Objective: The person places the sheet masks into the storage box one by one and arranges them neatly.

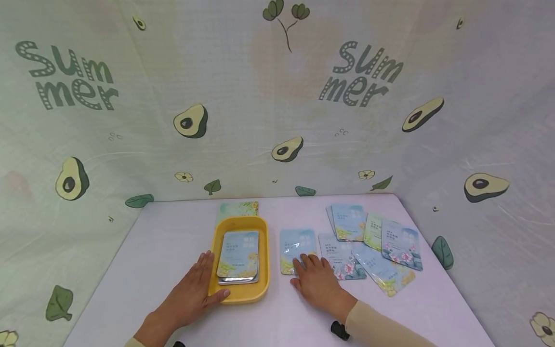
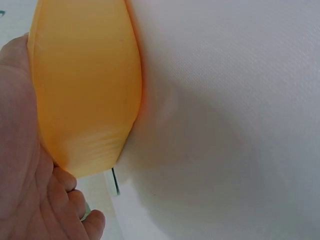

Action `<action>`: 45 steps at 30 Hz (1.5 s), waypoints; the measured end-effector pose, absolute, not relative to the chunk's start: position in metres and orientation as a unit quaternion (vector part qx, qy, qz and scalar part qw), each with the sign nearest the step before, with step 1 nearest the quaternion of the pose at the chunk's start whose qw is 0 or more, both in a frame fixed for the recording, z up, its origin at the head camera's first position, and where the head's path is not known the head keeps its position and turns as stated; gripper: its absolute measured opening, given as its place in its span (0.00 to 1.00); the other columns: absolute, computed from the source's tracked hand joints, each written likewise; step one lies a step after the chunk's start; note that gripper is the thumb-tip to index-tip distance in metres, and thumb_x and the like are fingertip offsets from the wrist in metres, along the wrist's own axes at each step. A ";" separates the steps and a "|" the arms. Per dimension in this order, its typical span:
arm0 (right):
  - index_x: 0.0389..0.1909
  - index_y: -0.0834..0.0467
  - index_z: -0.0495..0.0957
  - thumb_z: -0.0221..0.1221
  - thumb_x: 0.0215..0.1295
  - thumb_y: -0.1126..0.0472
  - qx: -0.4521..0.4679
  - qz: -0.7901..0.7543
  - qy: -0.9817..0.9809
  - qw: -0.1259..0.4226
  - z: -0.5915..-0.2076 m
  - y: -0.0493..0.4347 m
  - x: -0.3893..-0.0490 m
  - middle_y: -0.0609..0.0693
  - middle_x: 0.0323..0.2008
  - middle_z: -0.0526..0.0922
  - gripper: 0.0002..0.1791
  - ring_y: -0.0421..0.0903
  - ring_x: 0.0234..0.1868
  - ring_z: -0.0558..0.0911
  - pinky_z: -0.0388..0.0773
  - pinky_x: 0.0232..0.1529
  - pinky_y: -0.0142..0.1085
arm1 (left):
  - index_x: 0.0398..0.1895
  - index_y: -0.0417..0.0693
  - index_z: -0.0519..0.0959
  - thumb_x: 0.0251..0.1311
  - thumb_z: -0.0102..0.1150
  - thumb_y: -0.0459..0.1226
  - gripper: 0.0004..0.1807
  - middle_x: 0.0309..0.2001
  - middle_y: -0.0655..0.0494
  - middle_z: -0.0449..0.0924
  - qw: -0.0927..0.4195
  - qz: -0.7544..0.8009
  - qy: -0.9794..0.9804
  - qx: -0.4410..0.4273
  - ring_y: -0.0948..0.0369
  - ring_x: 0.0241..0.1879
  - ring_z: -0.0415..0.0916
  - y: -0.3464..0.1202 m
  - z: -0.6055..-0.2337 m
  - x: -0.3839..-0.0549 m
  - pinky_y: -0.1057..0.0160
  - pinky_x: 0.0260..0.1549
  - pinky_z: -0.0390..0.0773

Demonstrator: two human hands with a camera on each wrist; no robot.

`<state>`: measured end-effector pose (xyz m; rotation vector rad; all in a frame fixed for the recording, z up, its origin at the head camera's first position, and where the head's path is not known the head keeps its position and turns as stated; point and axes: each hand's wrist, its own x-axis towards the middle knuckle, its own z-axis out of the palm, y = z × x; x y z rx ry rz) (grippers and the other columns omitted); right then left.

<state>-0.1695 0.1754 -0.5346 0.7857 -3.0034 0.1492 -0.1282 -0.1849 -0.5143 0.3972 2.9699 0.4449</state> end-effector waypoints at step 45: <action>0.67 0.58 0.71 0.75 0.47 0.25 0.229 0.064 -0.971 -0.034 -0.518 0.198 -0.281 0.58 0.62 0.74 0.55 0.59 0.61 0.71 0.72 0.64 0.60 | 0.85 0.33 0.46 0.70 0.51 0.70 0.60 0.85 0.37 0.45 0.056 0.152 0.979 0.127 0.44 0.85 0.42 -0.183 -0.510 -0.126 0.43 0.81 0.55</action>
